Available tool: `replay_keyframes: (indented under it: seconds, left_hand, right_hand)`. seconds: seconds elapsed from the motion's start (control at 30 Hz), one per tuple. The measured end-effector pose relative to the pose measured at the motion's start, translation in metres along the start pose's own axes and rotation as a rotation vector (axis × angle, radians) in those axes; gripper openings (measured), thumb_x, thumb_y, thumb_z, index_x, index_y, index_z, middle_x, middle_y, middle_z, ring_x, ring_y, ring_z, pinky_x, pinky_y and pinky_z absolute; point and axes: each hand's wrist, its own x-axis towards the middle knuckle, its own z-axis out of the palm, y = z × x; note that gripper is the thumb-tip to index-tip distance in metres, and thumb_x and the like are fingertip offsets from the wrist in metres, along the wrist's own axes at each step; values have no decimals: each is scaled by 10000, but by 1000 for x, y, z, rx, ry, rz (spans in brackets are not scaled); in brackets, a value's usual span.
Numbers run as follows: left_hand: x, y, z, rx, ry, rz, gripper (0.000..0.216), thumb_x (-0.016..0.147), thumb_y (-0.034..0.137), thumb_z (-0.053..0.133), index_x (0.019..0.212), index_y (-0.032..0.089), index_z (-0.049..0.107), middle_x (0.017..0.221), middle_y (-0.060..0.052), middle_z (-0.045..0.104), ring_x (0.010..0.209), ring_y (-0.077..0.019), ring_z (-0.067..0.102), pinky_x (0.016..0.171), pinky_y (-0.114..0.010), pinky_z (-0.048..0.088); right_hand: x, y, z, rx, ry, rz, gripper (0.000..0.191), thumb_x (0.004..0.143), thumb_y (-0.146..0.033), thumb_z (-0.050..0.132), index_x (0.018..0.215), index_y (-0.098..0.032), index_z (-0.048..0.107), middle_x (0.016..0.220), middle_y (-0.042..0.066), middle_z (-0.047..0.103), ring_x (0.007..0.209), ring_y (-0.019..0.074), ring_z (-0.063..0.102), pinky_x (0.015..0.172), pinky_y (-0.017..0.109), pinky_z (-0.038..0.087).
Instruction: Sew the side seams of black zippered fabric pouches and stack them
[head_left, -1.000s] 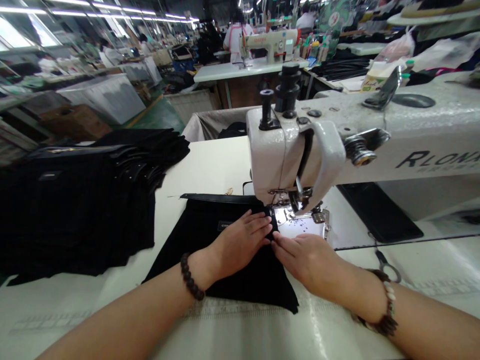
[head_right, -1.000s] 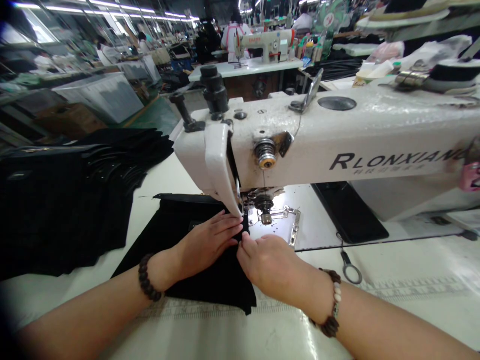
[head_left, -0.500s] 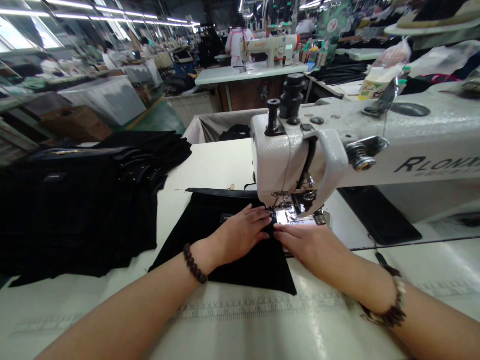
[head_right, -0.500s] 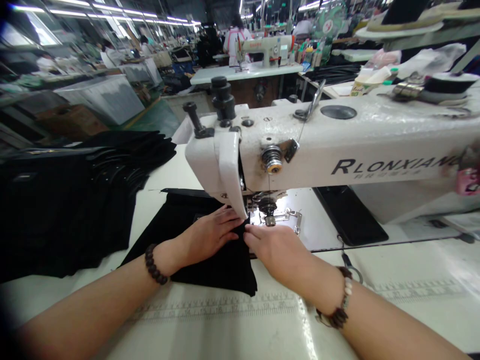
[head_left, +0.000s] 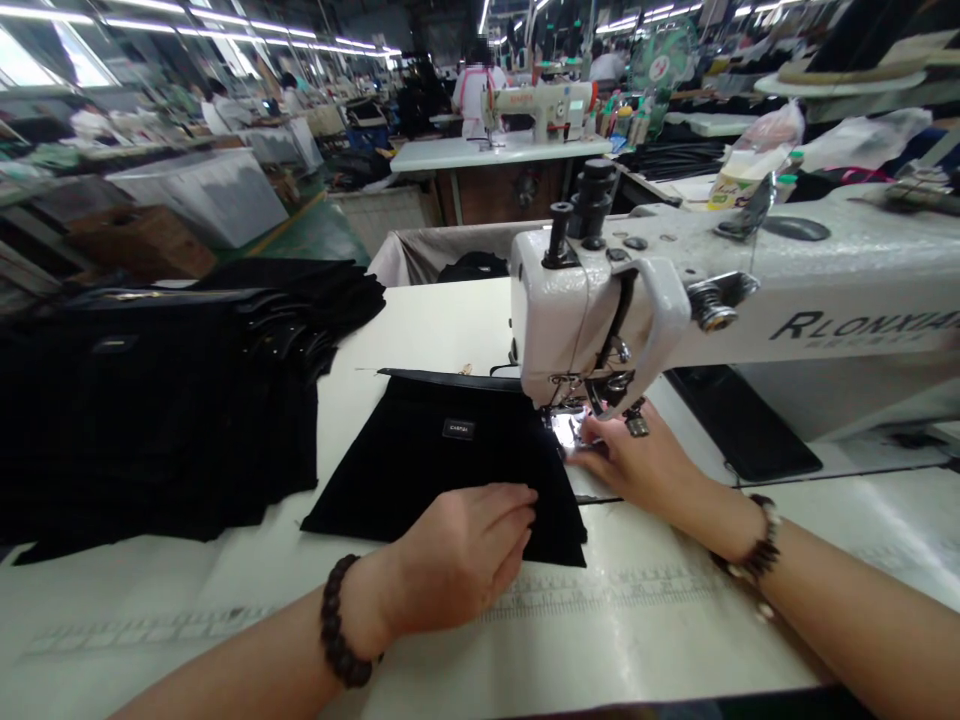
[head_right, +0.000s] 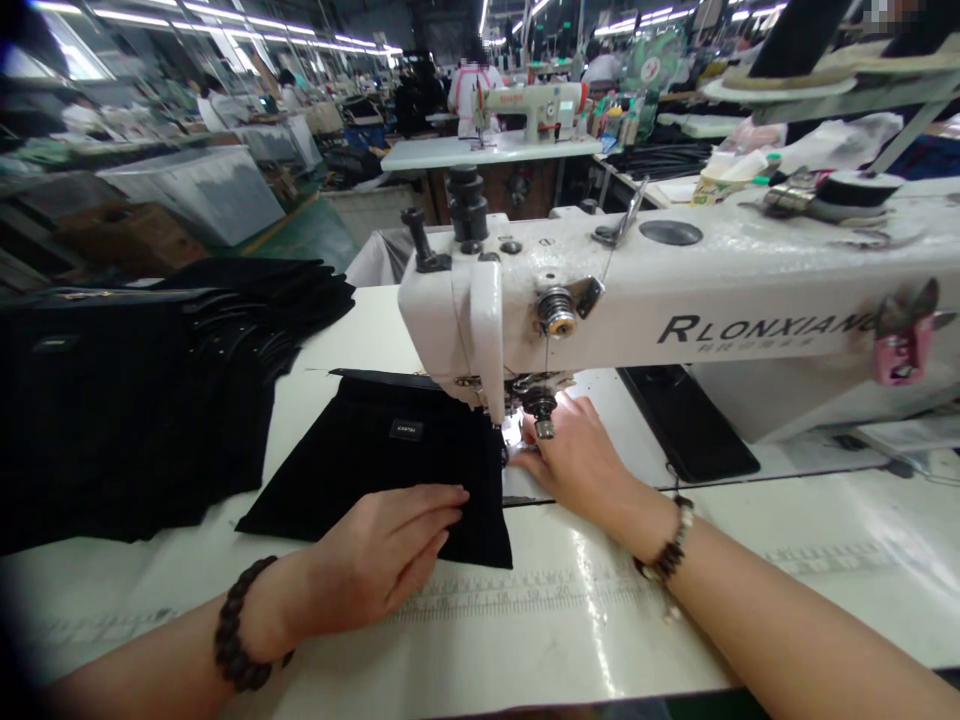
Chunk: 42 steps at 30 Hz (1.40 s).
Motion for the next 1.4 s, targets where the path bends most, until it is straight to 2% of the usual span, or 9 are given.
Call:
replay_keyframes:
  seconds: [0.17, 0.3, 0.4, 0.47, 0.6, 0.73, 1.03, 1.2, 1.4]
  left_hand:
    - [15, -16, -19, -281, 172, -652, 251, 870, 223, 391, 763, 131, 600, 721, -21, 619, 691, -139, 589, 631, -215, 481]
    - [21, -21, -22, -411, 168, -857, 274, 841, 306, 406, 710, 143, 583, 623, 11, 554, 607, -134, 525, 580, -225, 434]
    - [24, -17, -22, -424, 137, -867, 239, 806, 286, 423, 799, 136, 609, 639, 9, 556, 602, -134, 512, 579, -230, 419]
    - [25, -14, -23, -416, 110, -829, 235, 790, 256, 419, 843, 134, 614, 645, 10, 557, 587, -131, 505, 568, -229, 411]
    - [25, -9, -23, -368, 113, -742, 243, 787, 226, 407, 874, 127, 611, 715, -10, 578, 651, -143, 523, 617, -240, 412]
    - [23, -10, -22, -385, 121, -812, 245, 791, 254, 412, 865, 124, 606, 697, -9, 570, 640, -145, 520, 618, -248, 411]
    - [19, -10, -19, -376, 135, -839, 241, 783, 285, 429, 867, 141, 603, 739, -12, 596, 686, -156, 546, 651, -255, 433]
    - [19, -12, -18, -363, 135, -839, 241, 789, 292, 432, 871, 161, 617, 706, 2, 596, 656, -151, 540, 614, -242, 434]
    - [17, -13, -16, -338, 158, -847, 235, 781, 296, 450, 875, 162, 619, 738, -4, 623, 698, -163, 567, 661, -259, 461]
  right_hand:
    - [10, 0, 2, -13, 41, -24, 129, 731, -251, 663, 752, -148, 588, 697, 63, 582, 696, 217, 504, 640, 328, 355]
    - [-16, -8, -20, 121, -19, -213, 124, 821, -260, 561, 816, -138, 585, 798, 89, 576, 773, 221, 496, 677, 337, 363]
    - [-39, -25, -26, 168, -93, -343, 194, 871, -215, 475, 1009, -113, 565, 787, 73, 565, 743, 208, 481, 699, 364, 358]
    - [-50, -36, -23, 154, -86, -347, 256, 875, -162, 450, 1110, -95, 528, 765, 64, 553, 721, 200, 469, 695, 368, 353]
    - [-60, -45, -15, 161, -76, -323, 271, 880, -158, 442, 1130, -100, 530, 729, 49, 530, 687, 190, 453, 666, 356, 346]
    - [-63, -42, -12, 190, -5, -206, 342, 878, -301, 477, 1082, -37, 553, 744, 81, 532, 699, 208, 450, 648, 368, 350]
    - [-53, -39, -12, 133, -124, -91, 559, 821, -506, 487, 1155, -59, 532, 865, 127, 520, 783, 256, 446, 680, 403, 377]
    - [-45, -33, -13, 176, -152, -151, 713, 773, -626, 468, 1258, -103, 440, 1063, 170, 511, 937, 295, 461, 770, 442, 372]
    - [-43, -28, -12, 239, -158, -349, 501, 863, -510, 425, 1169, -120, 497, 1226, 146, 495, 1127, 279, 409, 917, 461, 297]
